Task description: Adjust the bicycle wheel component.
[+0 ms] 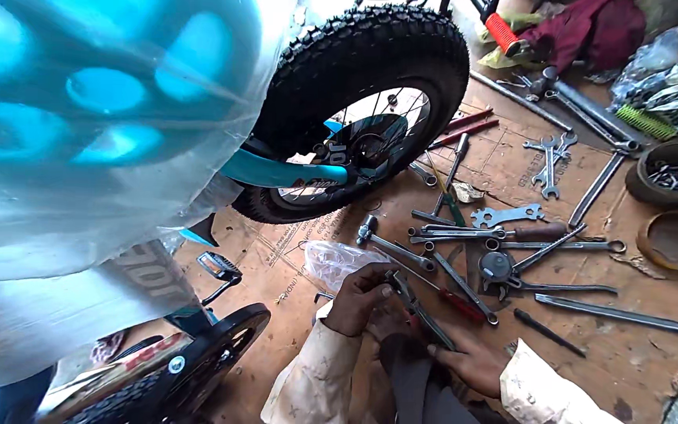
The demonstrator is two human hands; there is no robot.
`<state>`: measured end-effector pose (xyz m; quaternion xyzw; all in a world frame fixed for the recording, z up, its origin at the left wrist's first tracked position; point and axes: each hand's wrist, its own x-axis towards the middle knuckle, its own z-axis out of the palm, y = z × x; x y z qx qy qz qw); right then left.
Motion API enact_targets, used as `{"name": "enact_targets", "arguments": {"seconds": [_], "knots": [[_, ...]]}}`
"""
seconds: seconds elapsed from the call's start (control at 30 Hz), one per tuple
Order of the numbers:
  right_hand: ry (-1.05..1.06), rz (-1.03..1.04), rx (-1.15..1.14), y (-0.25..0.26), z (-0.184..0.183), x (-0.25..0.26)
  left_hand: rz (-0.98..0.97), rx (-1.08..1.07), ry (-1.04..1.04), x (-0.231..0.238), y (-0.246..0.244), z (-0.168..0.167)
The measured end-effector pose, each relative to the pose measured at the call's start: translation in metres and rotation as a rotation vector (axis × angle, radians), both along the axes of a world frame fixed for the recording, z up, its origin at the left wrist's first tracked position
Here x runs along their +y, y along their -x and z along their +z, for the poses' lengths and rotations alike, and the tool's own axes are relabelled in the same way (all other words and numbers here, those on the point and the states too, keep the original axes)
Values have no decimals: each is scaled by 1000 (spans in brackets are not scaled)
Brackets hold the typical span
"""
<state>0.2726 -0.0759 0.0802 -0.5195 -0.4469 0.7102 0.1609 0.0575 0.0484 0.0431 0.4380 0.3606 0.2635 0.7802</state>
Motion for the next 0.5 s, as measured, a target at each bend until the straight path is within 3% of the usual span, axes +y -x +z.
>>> {"name": "enact_targets", "arguments": {"seconds": [0.17,0.5], "knots": [[23,-11,34,-5,4,2,-75,-18,-2,1,-1,4],[-60,-3,-123,-4,-1,1,-55,14,-34,3,-1,6]]}}
